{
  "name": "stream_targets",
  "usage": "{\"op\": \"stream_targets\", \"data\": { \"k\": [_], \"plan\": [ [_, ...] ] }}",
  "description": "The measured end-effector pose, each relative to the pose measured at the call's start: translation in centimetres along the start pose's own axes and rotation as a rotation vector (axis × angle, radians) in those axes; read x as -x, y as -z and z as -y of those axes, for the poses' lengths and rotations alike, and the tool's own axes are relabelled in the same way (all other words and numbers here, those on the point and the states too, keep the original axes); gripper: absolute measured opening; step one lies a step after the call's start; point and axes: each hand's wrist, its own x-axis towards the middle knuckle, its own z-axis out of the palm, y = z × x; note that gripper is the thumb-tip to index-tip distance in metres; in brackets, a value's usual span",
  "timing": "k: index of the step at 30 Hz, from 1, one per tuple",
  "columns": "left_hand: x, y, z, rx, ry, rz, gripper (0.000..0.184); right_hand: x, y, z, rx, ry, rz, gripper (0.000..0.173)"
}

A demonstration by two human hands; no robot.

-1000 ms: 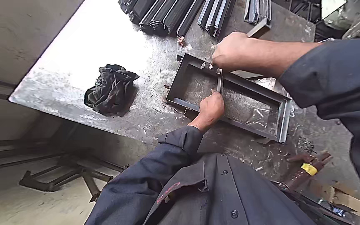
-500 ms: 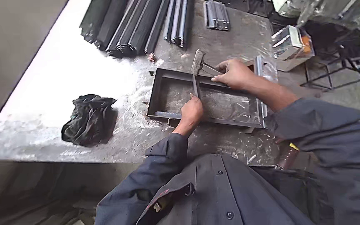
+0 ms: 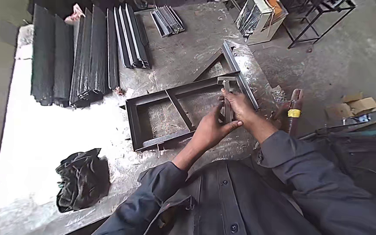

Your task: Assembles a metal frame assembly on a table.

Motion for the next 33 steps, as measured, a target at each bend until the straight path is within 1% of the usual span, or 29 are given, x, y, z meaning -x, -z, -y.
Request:
{"op": "stream_targets", "data": {
  "k": [1, 2, 4, 5, 7, 8, 9, 10, 11, 12, 13, 15, 17, 19, 21, 25, 33],
  "plan": [
    [-0.7, -0.8, -0.2, -0.042, 0.000, 0.015, 0.089, -0.3, 0.2, -0.1, -0.039, -0.003, -0.026, 0.035],
    [-1.3, -1.3, -0.4, -0.107, 0.010, 0.014, 0.086, -0.8, 0.3, -0.3, -0.083, -0.011, -0.046, 0.035],
    [-2.3, -1.9, -0.5, -0.229, 0.026, -0.037, 0.062, -2.0, 0.7, -0.6, -0.151, -0.043, -0.051, 0.034],
    [-2.7, -2.1, -0.4, -0.273, 0.038, -0.069, 0.052, -2.6, 1.1, -0.7, -0.144, -0.065, -0.022, 0.034],
    [-3.3, -2.1, 0.1, -0.329, 0.081, -0.120, 0.044, -3.5, 2.4, -0.4, -0.010, -0.101, 0.089, 0.039],
    [-3.6, -2.1, 0.3, -0.334, 0.106, -0.136, 0.043, -3.7, 3.3, 0.0, 0.131, -0.091, 0.144, 0.043],
    [-3.8, -2.2, 0.6, -0.337, 0.121, -0.156, 0.043, -4.0, 4.5, 0.6, 0.336, -0.047, 0.176, 0.047],
    [-4.0, -2.3, 0.8, -0.345, 0.129, -0.172, 0.043, -4.4, 5.8, 1.5, 0.610, 0.040, 0.156, 0.050],
    [-4.2, -2.7, 1.1, -0.363, 0.131, -0.190, 0.043, -4.9, 7.1, 2.4, 0.882, 0.153, 0.082, 0.049],
    [-4.2, -3.2, 1.4, -0.390, 0.130, -0.208, 0.042, -5.4, 8.4, 3.1, 1.094, 0.243, 0.003, 0.046],
    [-4.1, -3.9, 1.7, -0.415, 0.131, -0.226, 0.040, -5.9, 9.5, 3.6, 1.258, 0.288, -0.043, 0.044],
    [-4.5, -5.2, 1.5, -0.466, 0.158, -0.259, 0.037, -8.0, 11.1, 4.0, 1.418, 0.276, -0.016, 0.050],
    [-5.1, -6.0, 1.1, -0.505, 0.218, -0.285, 0.038, -10.1, 11.9, 3.7, 1.442, 0.245, 0.087, 0.052],
    [-5.5, -6.4, 0.9, -0.496, 0.238, -0.320, 0.039, -10.6, 12.0, 3.4, 1.464, 0.276, 0.174, 0.044],
    [-5.4, -6.8, 1.3, -0.502, 0.206, -0.364, 0.036, -10.0, 12.0, 2.7, 1.504, 0.317, 0.220, 0.038],
    [-5.5, -7.1, 1.9, -0.511, 0.170, -0.427, 0.034, -10.1, 12.7, 2.1, 1.468, 0.370, 0.255, 0.038],
    [-6.0, -7.0, 2.1, -0.542, 0.236, -0.382, 0.035, -11.1, 13.3, 1.6, 1.392, 0.367, 0.313, 0.036]
  ]
}}
